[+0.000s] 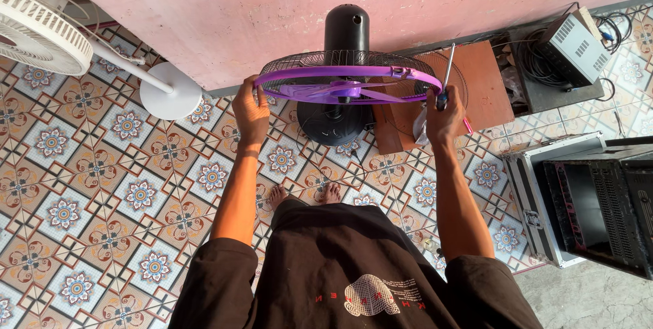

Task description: The person assembles a standing fan by attaching the front and rear wire cages to the fan head. They use a screwdriver to tighten the securing screw and adjust the cage alignment.

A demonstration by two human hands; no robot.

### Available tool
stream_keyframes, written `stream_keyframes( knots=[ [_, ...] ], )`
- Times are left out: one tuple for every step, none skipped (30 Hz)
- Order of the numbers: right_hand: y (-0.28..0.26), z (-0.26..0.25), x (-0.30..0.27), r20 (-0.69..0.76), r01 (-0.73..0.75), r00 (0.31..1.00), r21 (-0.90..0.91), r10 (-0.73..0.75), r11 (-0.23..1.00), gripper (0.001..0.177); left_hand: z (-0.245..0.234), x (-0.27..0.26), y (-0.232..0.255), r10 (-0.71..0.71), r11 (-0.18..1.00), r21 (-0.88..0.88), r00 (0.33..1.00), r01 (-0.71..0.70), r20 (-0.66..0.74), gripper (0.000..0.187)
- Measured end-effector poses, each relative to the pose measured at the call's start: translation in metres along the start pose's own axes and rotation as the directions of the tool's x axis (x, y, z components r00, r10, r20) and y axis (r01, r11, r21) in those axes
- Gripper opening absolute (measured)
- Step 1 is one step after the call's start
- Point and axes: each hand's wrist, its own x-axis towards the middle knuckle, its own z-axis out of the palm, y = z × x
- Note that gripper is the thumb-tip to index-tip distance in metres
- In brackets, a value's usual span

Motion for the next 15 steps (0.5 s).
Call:
stream_keyframes(
  knots=[
    [0.004, 0.005, 0.001, -0.002, 0.014, 1.0, 0.012, -0.014, 1.0, 0.027, 0.006, -0.004, -0.006, 0.019, 1.0, -0.015, 1.0, -0.019, -0.021, 0.017],
    [0.008, 0.009, 0.0, -0.004, 0.025, 1.0, 0.021, -0.025, 0.999, 0.026, 0.012, -0.009, -0.011, 0.037, 0.999, -0.03, 0.999, -0.038, -0.039, 0.019],
    [0.01, 0.011, 0.0, -0.006, 0.035, 0.999, 0.031, -0.035, 0.999, 0.025, 0.016, -0.013, -0.017, 0.055, 0.997, -0.045, 0.997, -0.057, -0.056, 0.021],
    [0.012, 0.013, -0.002, 0.025, -0.038, 0.999, 0.073, 0.036, 0.997, 0.026, 0.02, -0.016, -0.022, 0.018, 0.997, -0.07, 0.998, -0.022, -0.058, 0.021],
    [0.013, 0.015, -0.006, 0.059, -0.111, 0.993, 0.112, 0.105, 0.987, 0.026, 0.023, -0.019, -0.025, -0.018, 0.995, -0.095, 0.998, 0.012, -0.058, 0.021],
    [0.015, 0.015, -0.01, 0.099, -0.189, 0.979, 0.146, 0.175, 0.971, 0.027, 0.025, -0.024, -0.026, -0.059, 0.992, -0.119, 0.997, 0.052, -0.054, 0.022],
    [0.017, 0.015, -0.011, 0.072, -0.151, 0.987, 0.117, 0.143, 0.982, 0.026, 0.027, -0.026, -0.026, -0.042, 0.994, -0.105, 0.998, 0.036, -0.053, 0.022],
    [0.018, 0.018, -0.009, 0.047, -0.109, 0.993, 0.09, 0.105, 0.99, 0.026, 0.027, -0.024, -0.027, -0.023, 0.996, -0.089, 0.998, 0.018, -0.056, 0.022],
    [0.019, 0.02, -0.007, 0.022, -0.068, 0.998, 0.062, 0.067, 0.996, 0.025, 0.028, -0.022, -0.028, -0.004, 0.997, -0.074, 0.998, 0.0, -0.059, 0.023],
    [0.02, 0.021, -0.007, 0.013, -0.031, 0.999, 0.061, 0.03, 0.998, 0.024, 0.027, -0.023, -0.027, 0.0, 0.999, -0.05, 0.998, -0.003, -0.056, 0.022],
    [0.022, 0.021, -0.007, 0.004, 0.007, 1.0, 0.06, -0.007, 0.998, 0.024, 0.027, -0.023, -0.027, 0.004, 1.0, -0.026, 0.999, -0.006, -0.053, 0.022],
    [0.022, 0.022, -0.005, -0.013, 0.048, 0.999, 0.06, -0.047, 0.997, 0.023, 0.028, -0.021, -0.027, 0.015, 1.0, -0.005, 0.998, -0.015, -0.053, 0.021],
    [0.022, 0.023, -0.004, -0.022, 0.041, 0.999, 0.053, -0.04, 0.998, 0.023, 0.029, -0.02, -0.027, -0.006, 1.0, 0.007, 0.999, 0.006, -0.047, 0.021],
    [0.022, 0.023, -0.005, -0.029, 0.032, 0.999, 0.044, -0.03, 0.999, 0.022, 0.029, -0.023, -0.027, -0.029, 0.999, 0.02, 0.999, 0.03, -0.04, 0.02],
    [0.022, 0.024, -0.006, -0.036, 0.023, 0.999, 0.035, -0.021, 0.999, 0.021, 0.029, -0.024, -0.027, -0.053, 0.998, 0.034, 0.998, 0.054, -0.033, 0.02]
  ],
)
